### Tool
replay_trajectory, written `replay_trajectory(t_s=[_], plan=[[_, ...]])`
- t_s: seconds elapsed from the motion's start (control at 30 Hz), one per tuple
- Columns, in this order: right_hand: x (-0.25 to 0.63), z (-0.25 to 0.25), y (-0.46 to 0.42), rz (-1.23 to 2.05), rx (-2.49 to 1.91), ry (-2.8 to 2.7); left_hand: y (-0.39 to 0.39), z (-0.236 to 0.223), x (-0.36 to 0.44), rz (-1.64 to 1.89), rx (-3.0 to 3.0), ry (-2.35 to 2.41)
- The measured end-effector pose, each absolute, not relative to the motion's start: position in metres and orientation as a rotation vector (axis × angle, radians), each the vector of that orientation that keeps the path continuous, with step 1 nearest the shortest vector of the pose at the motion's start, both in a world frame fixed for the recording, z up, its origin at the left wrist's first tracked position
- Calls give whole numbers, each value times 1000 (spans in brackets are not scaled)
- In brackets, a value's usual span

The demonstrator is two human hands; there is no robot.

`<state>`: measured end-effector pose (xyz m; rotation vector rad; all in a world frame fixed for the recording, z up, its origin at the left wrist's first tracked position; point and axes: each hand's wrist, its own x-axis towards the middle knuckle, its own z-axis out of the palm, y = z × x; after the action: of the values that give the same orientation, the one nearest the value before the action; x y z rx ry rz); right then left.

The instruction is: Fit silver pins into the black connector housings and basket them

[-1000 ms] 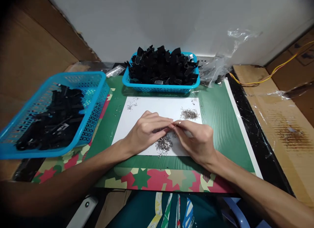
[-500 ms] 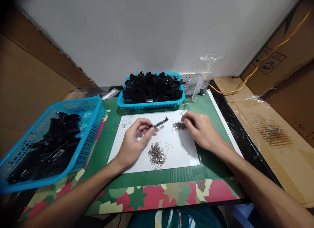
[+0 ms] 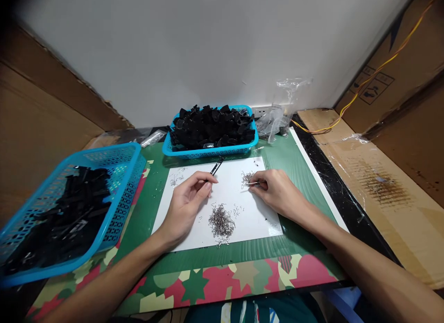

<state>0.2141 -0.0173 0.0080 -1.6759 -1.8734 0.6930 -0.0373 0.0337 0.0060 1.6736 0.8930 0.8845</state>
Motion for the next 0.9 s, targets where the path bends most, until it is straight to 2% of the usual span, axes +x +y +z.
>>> replay_trajectory(t_s=[0.37,0.9], plan=[[223,10,-15,846,-1604,-1820,28,7,-36,811,1720,865],[220,8,-18,653,-1653,-1725,26,8,-37,816,1753,828]])
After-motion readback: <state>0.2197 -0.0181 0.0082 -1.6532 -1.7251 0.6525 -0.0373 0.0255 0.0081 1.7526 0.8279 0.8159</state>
